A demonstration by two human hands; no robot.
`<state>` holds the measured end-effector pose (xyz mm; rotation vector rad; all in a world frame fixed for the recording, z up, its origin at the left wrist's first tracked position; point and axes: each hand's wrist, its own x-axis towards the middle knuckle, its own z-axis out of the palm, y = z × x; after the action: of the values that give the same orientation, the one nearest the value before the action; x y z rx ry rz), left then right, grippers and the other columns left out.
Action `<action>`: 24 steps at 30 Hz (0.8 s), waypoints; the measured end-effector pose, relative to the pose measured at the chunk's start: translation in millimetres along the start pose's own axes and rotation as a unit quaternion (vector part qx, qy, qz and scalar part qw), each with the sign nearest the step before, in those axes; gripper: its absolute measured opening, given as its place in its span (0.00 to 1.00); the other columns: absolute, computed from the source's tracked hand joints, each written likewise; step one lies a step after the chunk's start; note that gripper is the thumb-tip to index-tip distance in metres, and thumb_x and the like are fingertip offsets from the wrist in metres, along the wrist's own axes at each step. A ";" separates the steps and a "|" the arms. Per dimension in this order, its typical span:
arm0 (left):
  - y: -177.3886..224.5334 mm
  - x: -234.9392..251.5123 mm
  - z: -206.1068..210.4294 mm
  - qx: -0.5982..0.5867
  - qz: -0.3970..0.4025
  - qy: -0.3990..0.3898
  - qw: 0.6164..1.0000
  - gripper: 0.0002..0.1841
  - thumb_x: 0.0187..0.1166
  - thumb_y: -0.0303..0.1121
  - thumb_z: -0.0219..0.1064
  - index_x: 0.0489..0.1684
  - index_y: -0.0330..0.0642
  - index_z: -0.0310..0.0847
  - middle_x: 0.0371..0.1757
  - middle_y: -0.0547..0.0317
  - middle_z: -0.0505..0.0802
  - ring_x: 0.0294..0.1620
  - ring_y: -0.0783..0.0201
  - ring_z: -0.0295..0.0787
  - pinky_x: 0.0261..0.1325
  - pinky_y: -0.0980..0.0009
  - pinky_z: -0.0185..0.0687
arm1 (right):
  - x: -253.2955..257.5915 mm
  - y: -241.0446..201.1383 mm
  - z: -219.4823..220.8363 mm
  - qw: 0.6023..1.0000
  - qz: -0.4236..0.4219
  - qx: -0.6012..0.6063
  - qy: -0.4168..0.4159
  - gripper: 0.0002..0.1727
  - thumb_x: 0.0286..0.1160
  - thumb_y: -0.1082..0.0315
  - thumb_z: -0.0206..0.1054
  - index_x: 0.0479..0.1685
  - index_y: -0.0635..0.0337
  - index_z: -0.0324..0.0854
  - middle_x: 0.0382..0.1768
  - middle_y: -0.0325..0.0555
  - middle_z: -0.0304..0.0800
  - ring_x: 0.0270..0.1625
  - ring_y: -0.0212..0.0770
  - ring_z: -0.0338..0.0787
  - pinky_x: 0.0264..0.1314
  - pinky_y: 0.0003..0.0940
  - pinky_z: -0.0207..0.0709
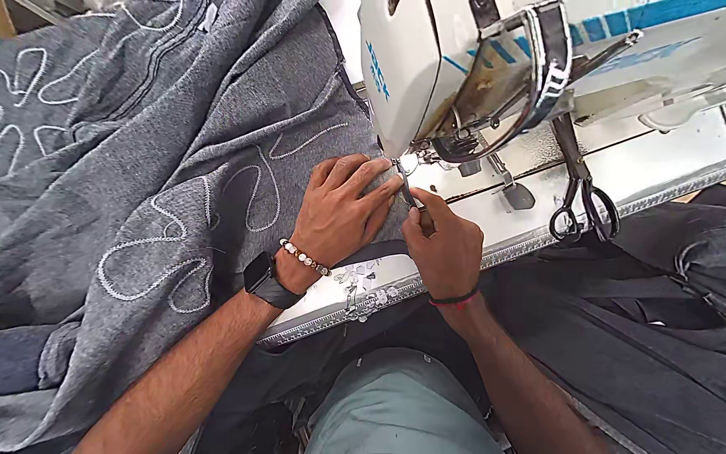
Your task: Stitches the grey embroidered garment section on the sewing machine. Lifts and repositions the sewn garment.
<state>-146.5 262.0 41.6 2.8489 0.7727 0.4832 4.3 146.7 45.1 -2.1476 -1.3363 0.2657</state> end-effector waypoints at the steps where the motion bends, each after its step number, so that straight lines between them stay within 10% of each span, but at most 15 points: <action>1: 0.0 0.5 -0.7 0.001 -0.004 -0.001 1.000 0.20 0.88 0.44 0.55 0.72 0.54 0.86 0.76 0.57 0.85 0.80 0.51 0.75 0.80 0.48 0.65 | -1.0 -0.3 1.6 1.000 -0.017 -0.010 0.012 0.18 0.80 0.64 0.64 0.64 0.49 0.91 0.21 0.37 0.88 0.17 0.36 0.81 0.17 0.38 0.71; 24: 3.2 0.1 -1.1 0.026 -0.018 -0.007 0.999 0.21 0.88 0.46 0.55 0.73 0.56 0.85 0.78 0.59 0.84 0.81 0.52 0.74 0.79 0.47 0.64 | -5.3 1.2 8.4 0.993 -0.082 -0.064 0.050 0.20 0.80 0.68 0.62 0.67 0.57 0.89 0.25 0.42 0.91 0.19 0.40 0.85 0.17 0.36 0.74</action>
<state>-145.3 259.4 43.4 2.8769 0.8430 0.4446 -1.2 144.8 36.9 -2.1084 -1.4966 0.0081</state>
